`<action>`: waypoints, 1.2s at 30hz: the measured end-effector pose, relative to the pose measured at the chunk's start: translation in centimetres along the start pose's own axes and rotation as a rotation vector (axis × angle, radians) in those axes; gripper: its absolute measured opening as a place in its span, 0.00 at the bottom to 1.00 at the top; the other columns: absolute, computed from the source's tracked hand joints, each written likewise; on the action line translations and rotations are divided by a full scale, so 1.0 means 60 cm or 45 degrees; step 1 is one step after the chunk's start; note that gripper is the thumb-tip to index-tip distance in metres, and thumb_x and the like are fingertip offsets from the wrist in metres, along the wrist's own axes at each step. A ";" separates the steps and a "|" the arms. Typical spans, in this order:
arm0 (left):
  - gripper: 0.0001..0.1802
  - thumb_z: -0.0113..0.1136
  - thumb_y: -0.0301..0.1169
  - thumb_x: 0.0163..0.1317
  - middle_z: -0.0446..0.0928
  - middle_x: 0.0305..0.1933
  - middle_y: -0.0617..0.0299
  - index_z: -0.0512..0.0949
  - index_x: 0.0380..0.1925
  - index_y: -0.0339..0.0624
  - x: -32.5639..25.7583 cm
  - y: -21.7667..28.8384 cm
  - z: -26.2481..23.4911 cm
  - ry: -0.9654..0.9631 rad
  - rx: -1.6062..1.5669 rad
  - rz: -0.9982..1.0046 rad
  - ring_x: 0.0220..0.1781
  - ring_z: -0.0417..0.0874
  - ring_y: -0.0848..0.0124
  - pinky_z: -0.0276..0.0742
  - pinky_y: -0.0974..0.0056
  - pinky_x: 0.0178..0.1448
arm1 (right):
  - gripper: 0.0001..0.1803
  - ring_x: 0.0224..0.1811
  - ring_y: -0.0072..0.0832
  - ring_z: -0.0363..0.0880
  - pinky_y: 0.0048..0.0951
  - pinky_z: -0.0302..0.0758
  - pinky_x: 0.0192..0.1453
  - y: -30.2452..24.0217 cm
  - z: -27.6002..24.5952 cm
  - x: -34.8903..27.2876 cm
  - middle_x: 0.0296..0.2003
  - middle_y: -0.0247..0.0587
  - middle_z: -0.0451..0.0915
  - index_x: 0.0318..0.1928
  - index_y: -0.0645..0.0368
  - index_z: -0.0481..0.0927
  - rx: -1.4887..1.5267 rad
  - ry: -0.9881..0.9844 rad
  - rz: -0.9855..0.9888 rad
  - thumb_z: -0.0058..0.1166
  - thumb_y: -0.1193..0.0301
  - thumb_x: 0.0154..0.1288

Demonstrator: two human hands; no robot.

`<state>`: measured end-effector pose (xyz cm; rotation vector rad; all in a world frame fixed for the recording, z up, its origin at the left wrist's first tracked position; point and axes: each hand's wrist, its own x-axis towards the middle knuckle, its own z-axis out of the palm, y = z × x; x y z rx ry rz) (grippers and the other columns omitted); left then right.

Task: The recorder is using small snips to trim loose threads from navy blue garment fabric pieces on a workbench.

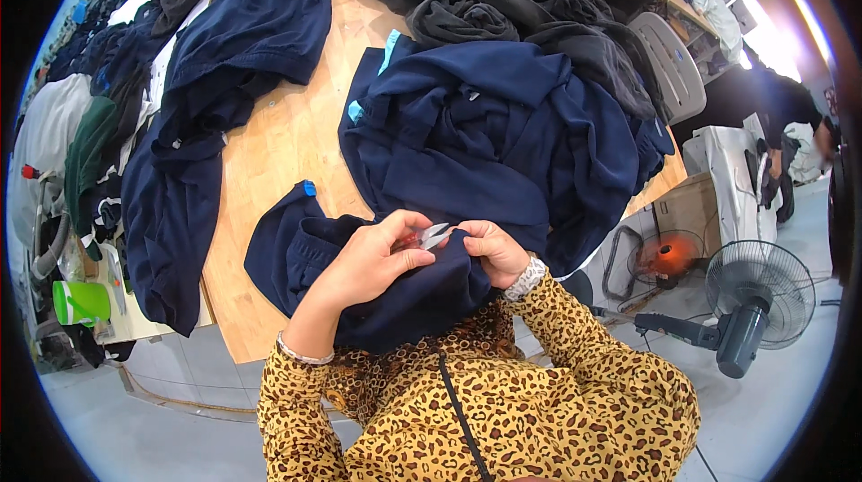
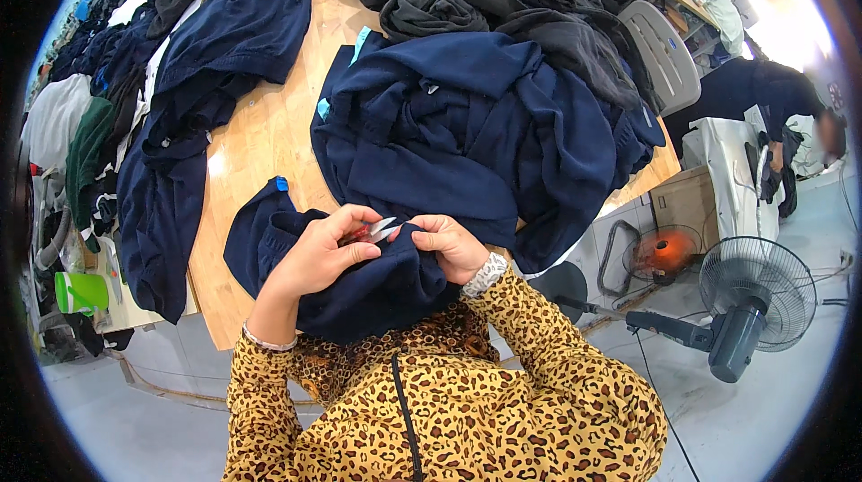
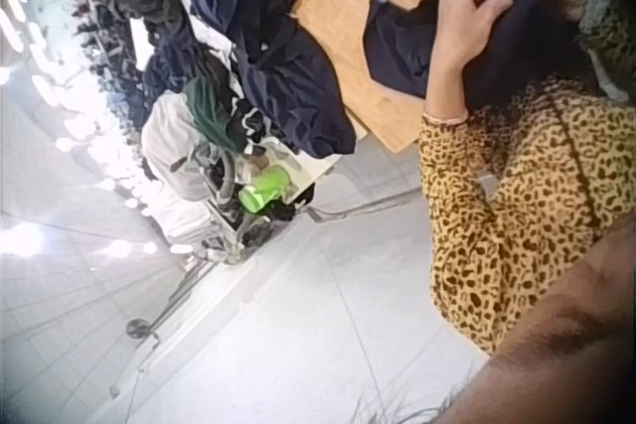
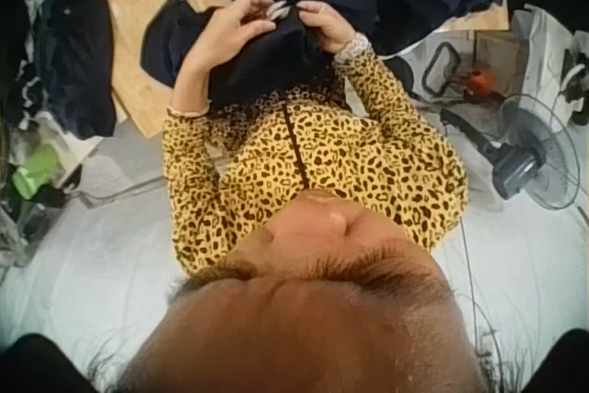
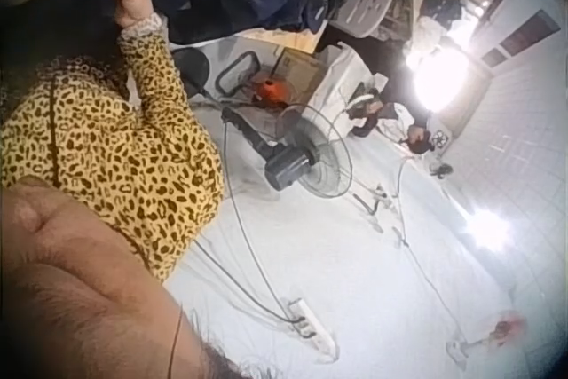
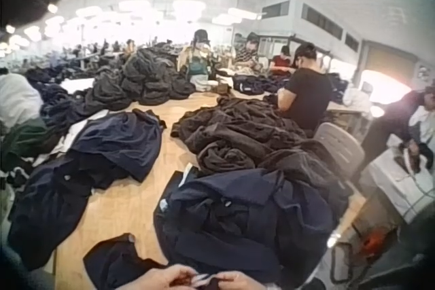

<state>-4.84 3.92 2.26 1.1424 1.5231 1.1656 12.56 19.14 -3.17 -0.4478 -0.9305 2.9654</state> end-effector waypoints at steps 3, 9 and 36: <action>0.17 0.63 0.29 0.61 0.81 0.34 0.57 0.69 0.46 0.34 0.012 -0.009 -0.009 -0.121 -0.157 -0.125 0.35 0.78 0.76 0.73 0.70 0.41 | 0.14 0.44 0.24 0.81 0.27 0.75 0.56 0.009 -0.003 0.003 0.44 0.38 0.82 0.47 0.64 0.79 0.137 -0.059 0.062 0.59 0.70 0.63; 0.17 0.62 0.30 0.62 0.80 0.29 0.57 0.67 0.44 0.34 0.021 -0.003 -0.007 -0.180 -0.023 -0.130 0.32 0.78 0.76 0.73 0.69 0.38 | 0.15 0.46 0.24 0.81 0.27 0.74 0.57 0.009 0.000 0.002 0.45 0.39 0.82 0.48 0.64 0.79 0.146 -0.086 0.078 0.59 0.71 0.62; 0.32 0.68 0.24 0.54 0.74 0.45 0.59 0.67 0.59 0.33 0.009 -0.020 0.023 -0.209 -0.606 -0.127 0.47 0.75 0.77 0.73 0.72 0.52 | 0.09 0.42 0.21 0.74 0.21 0.70 0.48 -0.061 0.028 -0.024 0.37 0.32 0.77 0.39 0.64 0.80 -1.154 -0.137 -0.339 0.61 0.80 0.56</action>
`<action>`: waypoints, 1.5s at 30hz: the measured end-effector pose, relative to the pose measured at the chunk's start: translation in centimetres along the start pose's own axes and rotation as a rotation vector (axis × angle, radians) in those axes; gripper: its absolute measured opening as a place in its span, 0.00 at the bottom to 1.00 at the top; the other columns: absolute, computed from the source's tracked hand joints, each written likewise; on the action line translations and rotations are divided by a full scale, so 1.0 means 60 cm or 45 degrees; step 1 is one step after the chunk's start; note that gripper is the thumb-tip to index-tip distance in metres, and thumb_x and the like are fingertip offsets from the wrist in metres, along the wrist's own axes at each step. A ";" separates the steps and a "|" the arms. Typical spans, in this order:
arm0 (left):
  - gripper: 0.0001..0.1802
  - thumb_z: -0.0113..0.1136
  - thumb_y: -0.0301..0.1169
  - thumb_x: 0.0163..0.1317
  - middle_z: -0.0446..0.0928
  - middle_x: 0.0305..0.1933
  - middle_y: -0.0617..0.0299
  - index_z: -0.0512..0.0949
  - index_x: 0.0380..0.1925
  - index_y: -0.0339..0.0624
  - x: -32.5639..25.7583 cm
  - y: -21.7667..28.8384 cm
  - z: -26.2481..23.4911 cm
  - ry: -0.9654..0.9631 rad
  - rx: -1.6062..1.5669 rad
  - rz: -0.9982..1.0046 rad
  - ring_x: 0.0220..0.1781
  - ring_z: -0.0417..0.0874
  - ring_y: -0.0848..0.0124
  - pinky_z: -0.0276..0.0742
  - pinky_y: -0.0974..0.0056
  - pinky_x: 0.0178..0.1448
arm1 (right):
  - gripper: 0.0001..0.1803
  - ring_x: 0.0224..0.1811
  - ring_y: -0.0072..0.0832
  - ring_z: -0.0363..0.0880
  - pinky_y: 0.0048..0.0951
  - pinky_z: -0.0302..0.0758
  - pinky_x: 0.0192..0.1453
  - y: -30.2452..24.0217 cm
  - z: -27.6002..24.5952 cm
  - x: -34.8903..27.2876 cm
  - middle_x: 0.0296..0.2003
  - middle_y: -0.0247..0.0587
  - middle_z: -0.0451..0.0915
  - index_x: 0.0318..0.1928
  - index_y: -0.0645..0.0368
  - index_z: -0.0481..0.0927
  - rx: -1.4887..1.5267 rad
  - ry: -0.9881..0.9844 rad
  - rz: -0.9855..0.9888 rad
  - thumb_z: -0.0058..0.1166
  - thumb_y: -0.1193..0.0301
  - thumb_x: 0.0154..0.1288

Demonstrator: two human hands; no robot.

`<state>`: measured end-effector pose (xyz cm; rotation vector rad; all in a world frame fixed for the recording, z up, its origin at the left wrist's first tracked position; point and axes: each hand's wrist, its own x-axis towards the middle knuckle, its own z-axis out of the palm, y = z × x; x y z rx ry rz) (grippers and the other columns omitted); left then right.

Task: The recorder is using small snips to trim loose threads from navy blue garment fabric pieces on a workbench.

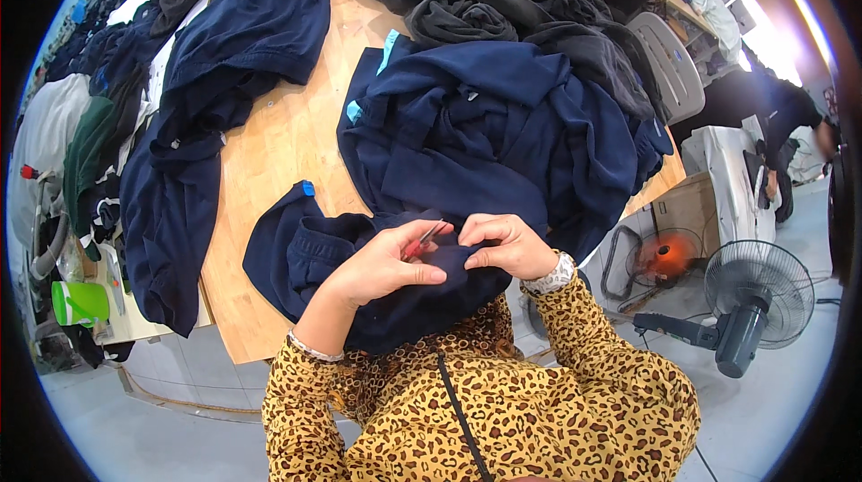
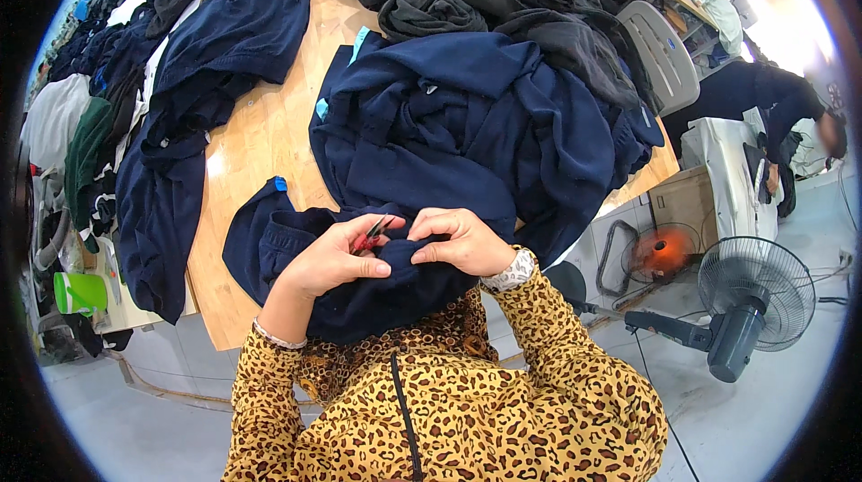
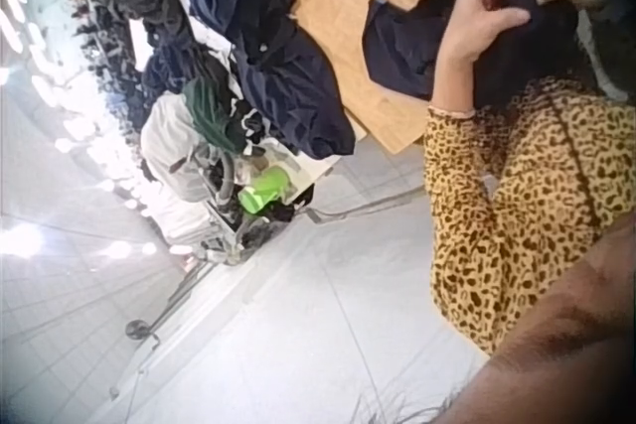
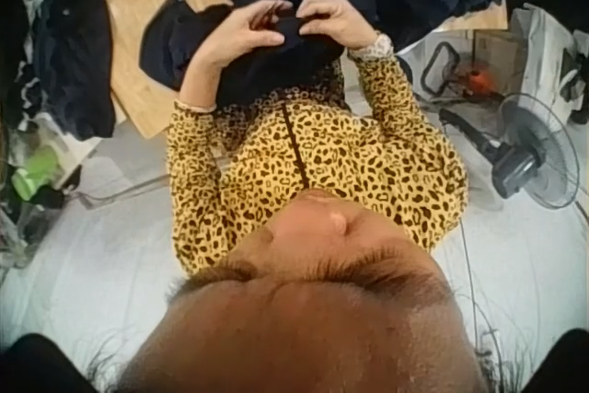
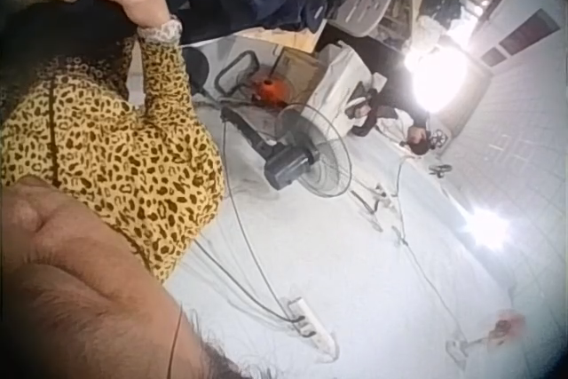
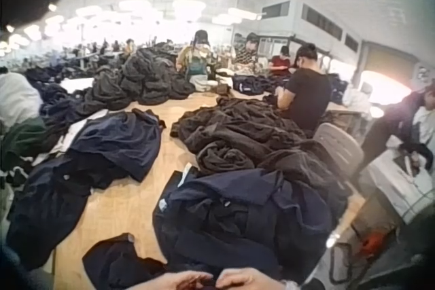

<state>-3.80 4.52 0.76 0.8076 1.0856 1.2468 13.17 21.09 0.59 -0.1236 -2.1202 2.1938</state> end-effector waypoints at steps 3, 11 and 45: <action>0.29 0.69 0.24 0.53 0.74 0.37 0.65 0.69 0.55 0.34 -0.006 0.016 0.000 0.130 -0.074 -0.079 0.38 0.74 0.80 0.72 0.75 0.44 | 0.10 0.39 0.17 0.74 0.19 0.71 0.45 -0.015 0.004 -0.003 0.35 0.29 0.78 0.42 0.65 0.80 0.031 0.120 0.254 0.60 0.79 0.58; 0.27 0.72 0.23 0.49 0.69 0.32 0.71 0.70 0.49 0.38 -0.025 0.012 -0.005 0.379 0.134 0.017 0.31 0.69 0.84 0.66 0.78 0.35 | 0.20 0.35 0.11 0.71 0.15 0.70 0.42 -0.025 0.009 -0.002 0.35 0.26 0.77 0.52 0.63 0.78 0.164 0.215 0.363 0.62 0.77 0.58; 0.23 0.70 0.23 0.50 0.71 0.31 0.71 0.72 0.47 0.39 -0.024 -0.027 -0.013 0.515 -0.290 -0.079 0.22 0.67 0.86 0.57 0.79 0.21 | 0.06 0.33 0.14 0.77 0.15 0.73 0.41 0.019 0.020 0.005 0.32 0.32 0.82 0.38 0.67 0.81 0.438 0.269 0.488 0.55 0.78 0.61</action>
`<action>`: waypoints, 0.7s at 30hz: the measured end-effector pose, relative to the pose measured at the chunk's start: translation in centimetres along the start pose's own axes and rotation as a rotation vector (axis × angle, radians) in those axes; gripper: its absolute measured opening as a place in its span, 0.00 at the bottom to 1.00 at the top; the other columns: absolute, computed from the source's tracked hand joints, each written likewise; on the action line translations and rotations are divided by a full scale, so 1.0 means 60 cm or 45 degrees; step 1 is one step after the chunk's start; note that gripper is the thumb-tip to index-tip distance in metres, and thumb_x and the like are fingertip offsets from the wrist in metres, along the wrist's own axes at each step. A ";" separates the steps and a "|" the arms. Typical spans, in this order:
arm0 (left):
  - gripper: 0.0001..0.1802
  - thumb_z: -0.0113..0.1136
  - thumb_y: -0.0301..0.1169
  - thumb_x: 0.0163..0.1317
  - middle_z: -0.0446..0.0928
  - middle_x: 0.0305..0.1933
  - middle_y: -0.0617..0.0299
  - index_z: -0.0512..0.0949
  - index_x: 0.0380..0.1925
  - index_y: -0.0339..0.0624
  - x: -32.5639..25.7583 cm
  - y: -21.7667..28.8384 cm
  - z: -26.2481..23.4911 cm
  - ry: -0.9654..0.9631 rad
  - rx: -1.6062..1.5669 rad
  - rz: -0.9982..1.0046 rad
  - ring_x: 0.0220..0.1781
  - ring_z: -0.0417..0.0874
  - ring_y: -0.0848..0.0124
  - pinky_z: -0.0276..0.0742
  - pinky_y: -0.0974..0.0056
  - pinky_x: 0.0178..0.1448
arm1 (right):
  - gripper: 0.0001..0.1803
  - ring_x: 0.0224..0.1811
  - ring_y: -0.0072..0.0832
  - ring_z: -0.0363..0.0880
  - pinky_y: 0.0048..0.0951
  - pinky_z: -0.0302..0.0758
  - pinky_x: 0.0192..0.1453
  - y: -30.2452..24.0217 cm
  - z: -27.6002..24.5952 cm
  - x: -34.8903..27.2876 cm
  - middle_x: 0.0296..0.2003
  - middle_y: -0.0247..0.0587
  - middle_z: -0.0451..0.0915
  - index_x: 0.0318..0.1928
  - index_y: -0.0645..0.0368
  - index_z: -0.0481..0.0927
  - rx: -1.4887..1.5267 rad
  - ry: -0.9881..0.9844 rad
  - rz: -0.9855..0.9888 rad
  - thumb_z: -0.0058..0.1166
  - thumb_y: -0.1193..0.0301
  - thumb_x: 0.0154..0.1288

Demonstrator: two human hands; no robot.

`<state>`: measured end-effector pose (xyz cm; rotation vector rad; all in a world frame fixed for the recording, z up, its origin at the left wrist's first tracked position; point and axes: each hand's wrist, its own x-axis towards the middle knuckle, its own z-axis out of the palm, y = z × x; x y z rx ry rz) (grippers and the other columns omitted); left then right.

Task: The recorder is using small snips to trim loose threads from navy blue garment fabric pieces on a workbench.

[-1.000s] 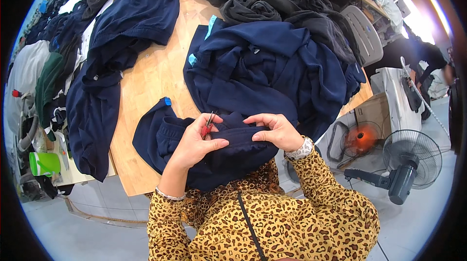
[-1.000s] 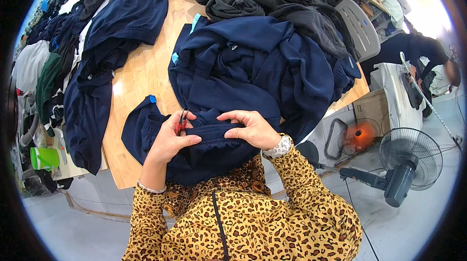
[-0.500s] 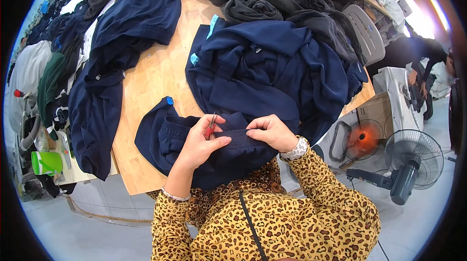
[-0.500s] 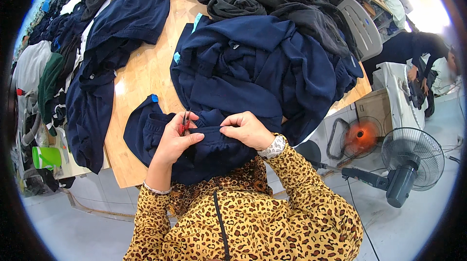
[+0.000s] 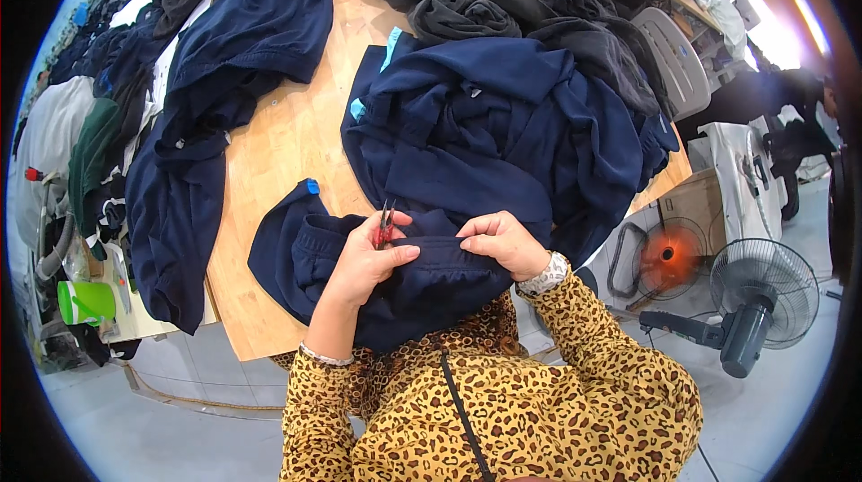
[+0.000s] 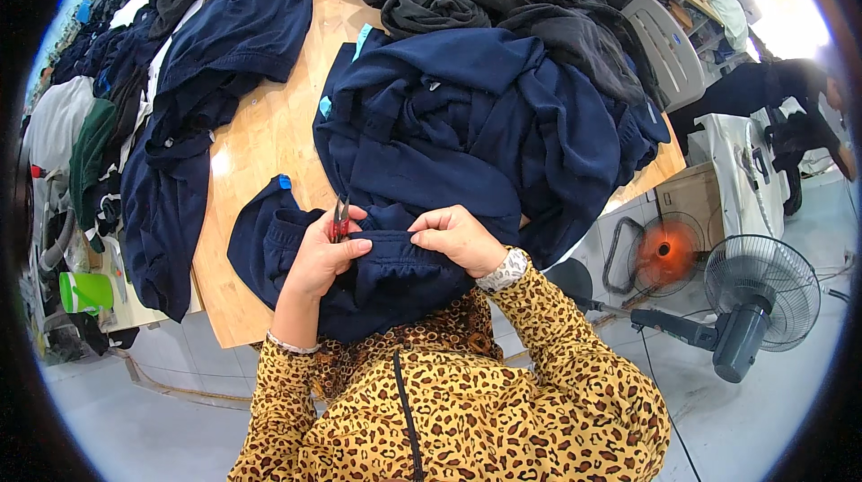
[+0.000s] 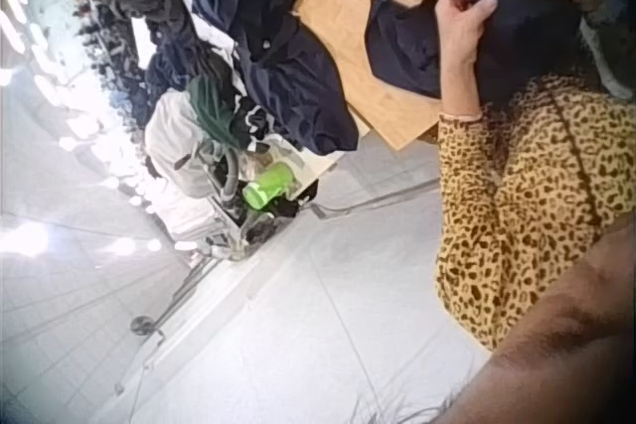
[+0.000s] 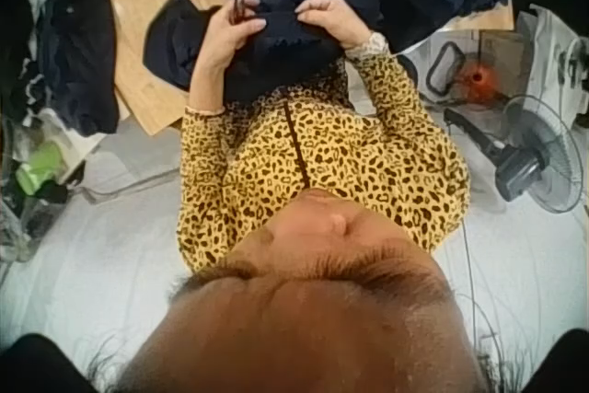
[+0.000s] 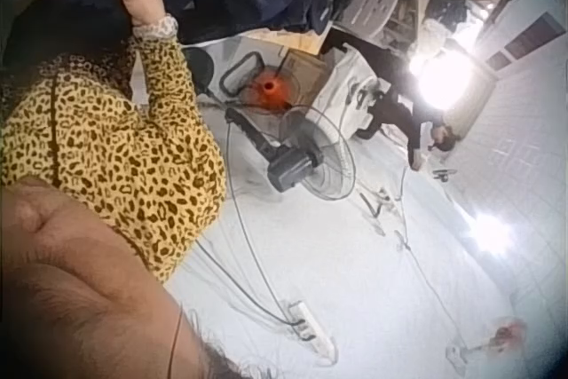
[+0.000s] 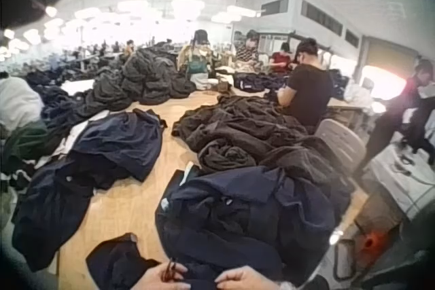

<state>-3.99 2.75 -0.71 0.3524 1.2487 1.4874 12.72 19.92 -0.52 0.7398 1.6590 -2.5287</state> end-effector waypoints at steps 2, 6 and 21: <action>0.22 0.70 0.23 0.51 0.71 0.30 0.71 0.73 0.47 0.39 0.002 -0.004 -0.002 -0.006 -0.010 -0.011 0.21 0.67 0.86 0.56 0.79 0.20 | 0.06 0.32 0.14 0.76 0.15 0.72 0.40 -0.001 0.000 0.000 0.32 0.31 0.81 0.38 0.66 0.81 0.000 0.002 0.007 0.56 0.77 0.62; 0.19 0.68 0.23 0.54 0.71 0.29 0.71 0.74 0.45 0.38 0.006 -0.008 -0.001 -0.010 -0.012 -0.017 0.20 0.66 0.86 0.56 0.78 0.20 | 0.06 0.33 0.15 0.77 0.15 0.73 0.41 -0.007 0.002 -0.003 0.32 0.32 0.82 0.38 0.66 0.81 0.042 0.008 0.024 0.54 0.77 0.61; 0.09 0.63 0.25 0.59 0.67 0.23 0.75 0.72 0.35 0.45 0.011 -0.021 0.018 0.105 -0.080 0.089 0.17 0.60 0.87 0.53 0.78 0.19 | 0.14 0.39 0.17 0.79 0.19 0.74 0.50 -0.029 -0.003 -0.006 0.40 0.34 0.83 0.46 0.71 0.80 -0.135 -0.294 0.143 0.61 0.77 0.59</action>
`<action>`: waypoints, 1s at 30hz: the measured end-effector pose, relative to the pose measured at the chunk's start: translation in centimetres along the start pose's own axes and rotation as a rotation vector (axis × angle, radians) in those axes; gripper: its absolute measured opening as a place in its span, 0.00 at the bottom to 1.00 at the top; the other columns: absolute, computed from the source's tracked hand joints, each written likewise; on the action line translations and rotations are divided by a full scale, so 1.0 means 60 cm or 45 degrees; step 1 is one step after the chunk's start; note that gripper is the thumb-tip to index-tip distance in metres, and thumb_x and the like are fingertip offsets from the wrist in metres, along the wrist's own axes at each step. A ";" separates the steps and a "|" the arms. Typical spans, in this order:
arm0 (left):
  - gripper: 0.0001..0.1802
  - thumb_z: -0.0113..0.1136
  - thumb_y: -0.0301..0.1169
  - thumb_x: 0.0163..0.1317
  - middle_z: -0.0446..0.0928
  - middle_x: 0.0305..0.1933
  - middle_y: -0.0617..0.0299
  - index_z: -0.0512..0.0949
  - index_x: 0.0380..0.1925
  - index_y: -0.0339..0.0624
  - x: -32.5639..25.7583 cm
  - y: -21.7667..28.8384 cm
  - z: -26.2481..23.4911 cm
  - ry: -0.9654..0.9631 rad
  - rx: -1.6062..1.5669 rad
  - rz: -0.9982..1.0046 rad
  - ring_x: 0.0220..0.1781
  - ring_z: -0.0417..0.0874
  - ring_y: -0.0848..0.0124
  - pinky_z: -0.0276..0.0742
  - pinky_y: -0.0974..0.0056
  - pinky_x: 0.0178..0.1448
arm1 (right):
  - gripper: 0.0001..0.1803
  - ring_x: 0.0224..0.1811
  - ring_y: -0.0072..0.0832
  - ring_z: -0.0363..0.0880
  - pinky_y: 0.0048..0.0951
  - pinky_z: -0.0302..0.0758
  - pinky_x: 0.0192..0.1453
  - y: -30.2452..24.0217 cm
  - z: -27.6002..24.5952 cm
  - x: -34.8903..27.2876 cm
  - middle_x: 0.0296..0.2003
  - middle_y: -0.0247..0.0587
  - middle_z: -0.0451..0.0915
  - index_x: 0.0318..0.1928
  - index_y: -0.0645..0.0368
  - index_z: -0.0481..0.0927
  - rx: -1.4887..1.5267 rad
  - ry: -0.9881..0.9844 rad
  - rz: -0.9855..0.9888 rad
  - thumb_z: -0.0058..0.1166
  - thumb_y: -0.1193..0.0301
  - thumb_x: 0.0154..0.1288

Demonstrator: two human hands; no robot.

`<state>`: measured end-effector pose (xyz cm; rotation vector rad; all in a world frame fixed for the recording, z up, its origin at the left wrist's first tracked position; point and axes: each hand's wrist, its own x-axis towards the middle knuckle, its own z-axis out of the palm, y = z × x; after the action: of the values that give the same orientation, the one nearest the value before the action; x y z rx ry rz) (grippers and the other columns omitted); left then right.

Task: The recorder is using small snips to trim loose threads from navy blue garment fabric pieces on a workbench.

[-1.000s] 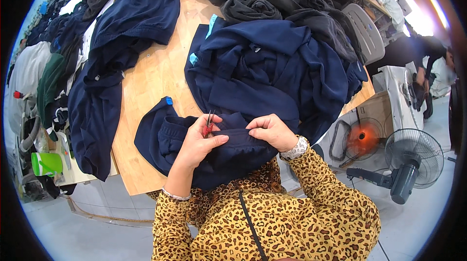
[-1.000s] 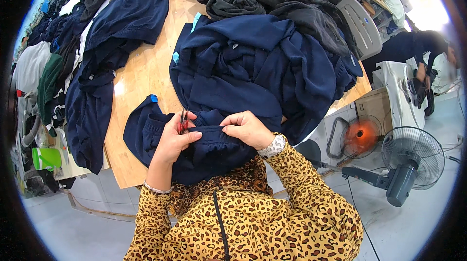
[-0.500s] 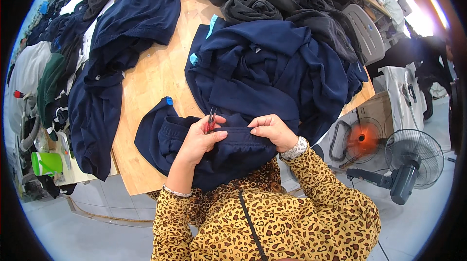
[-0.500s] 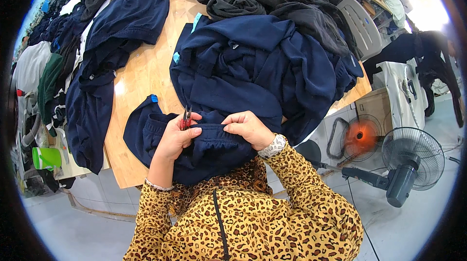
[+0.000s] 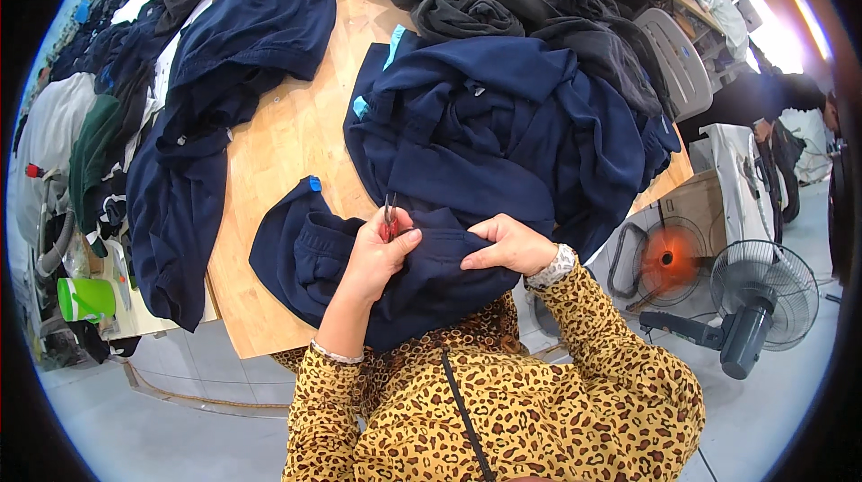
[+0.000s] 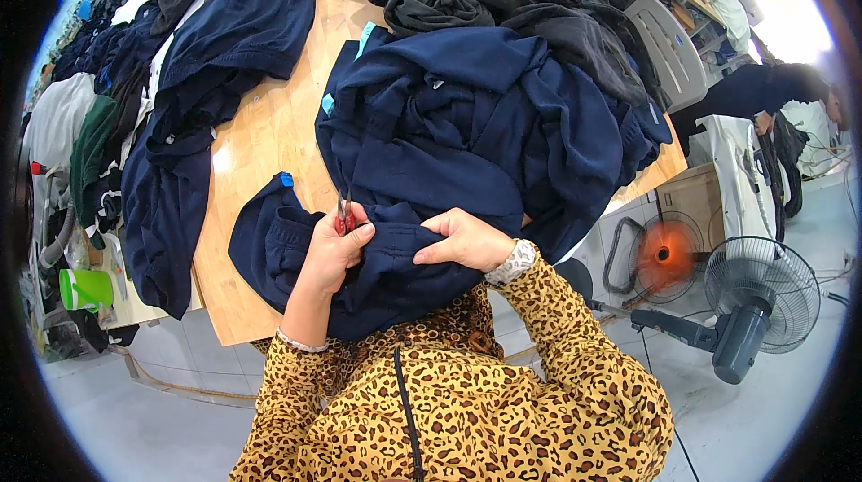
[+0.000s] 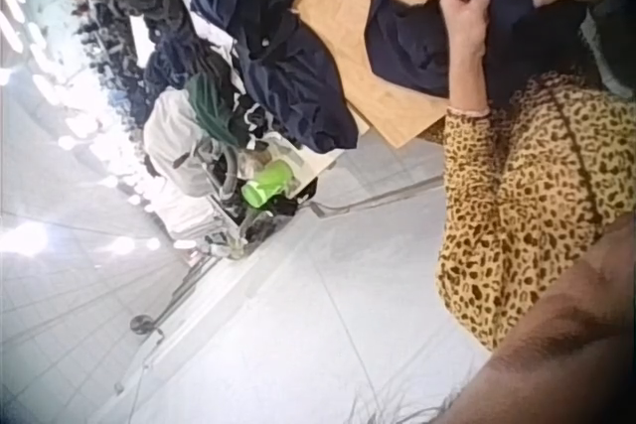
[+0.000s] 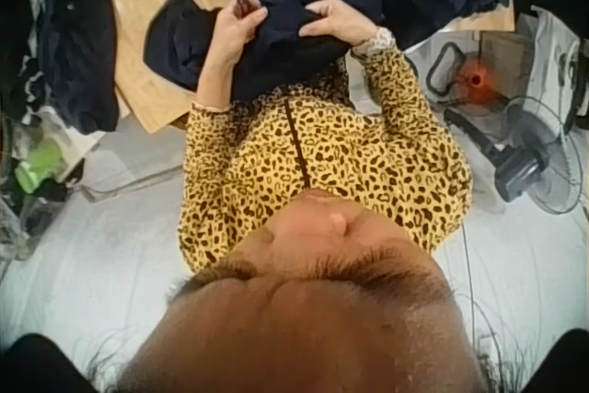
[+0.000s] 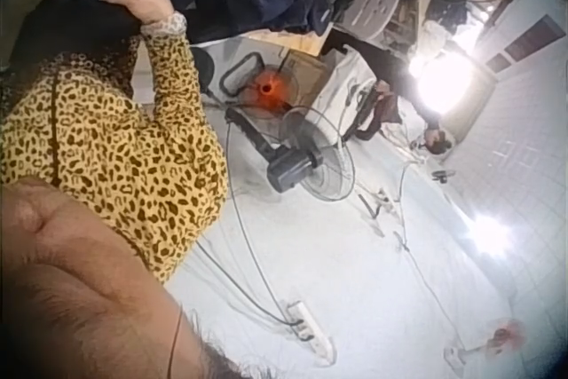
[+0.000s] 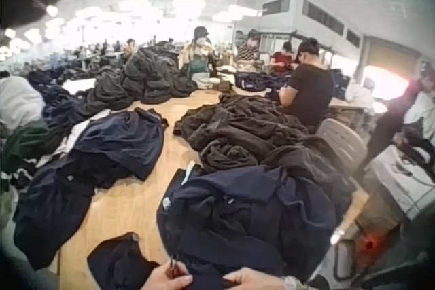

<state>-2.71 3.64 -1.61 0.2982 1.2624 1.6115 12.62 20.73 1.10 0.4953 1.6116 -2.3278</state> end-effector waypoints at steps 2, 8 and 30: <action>0.08 0.63 0.25 0.60 0.66 0.22 0.75 0.72 0.35 0.45 0.000 -0.002 -0.002 -0.017 -0.013 -0.020 0.17 0.59 0.87 0.52 0.78 0.19 | 0.14 0.38 0.17 0.79 0.19 0.75 0.49 0.001 -0.006 -0.003 0.39 0.35 0.84 0.45 0.70 0.81 0.072 0.005 0.024 0.62 0.78 0.57; 0.06 0.60 0.27 0.63 0.65 0.22 0.76 0.73 0.36 0.44 -0.002 -0.006 -0.006 -0.086 -0.019 -0.066 0.16 0.58 0.87 0.52 0.78 0.18 | 0.13 0.35 0.17 0.81 0.18 0.75 0.47 0.011 -0.009 -0.004 0.37 0.37 0.84 0.43 0.69 0.82 0.233 0.044 0.079 0.63 0.79 0.55; 0.07 0.56 0.22 0.63 0.74 0.31 0.67 0.75 0.41 0.35 -0.028 0.001 0.004 -0.163 0.219 0.095 0.24 0.70 0.82 0.67 0.76 0.28 | 0.12 0.36 0.15 0.78 0.17 0.74 0.46 0.019 0.003 -0.002 0.36 0.33 0.84 0.43 0.68 0.82 -0.090 -0.049 -0.042 0.63 0.78 0.57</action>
<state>-1.85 2.41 -0.84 0.5531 1.3063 1.5231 13.18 20.18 0.27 0.4092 1.6897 -2.2803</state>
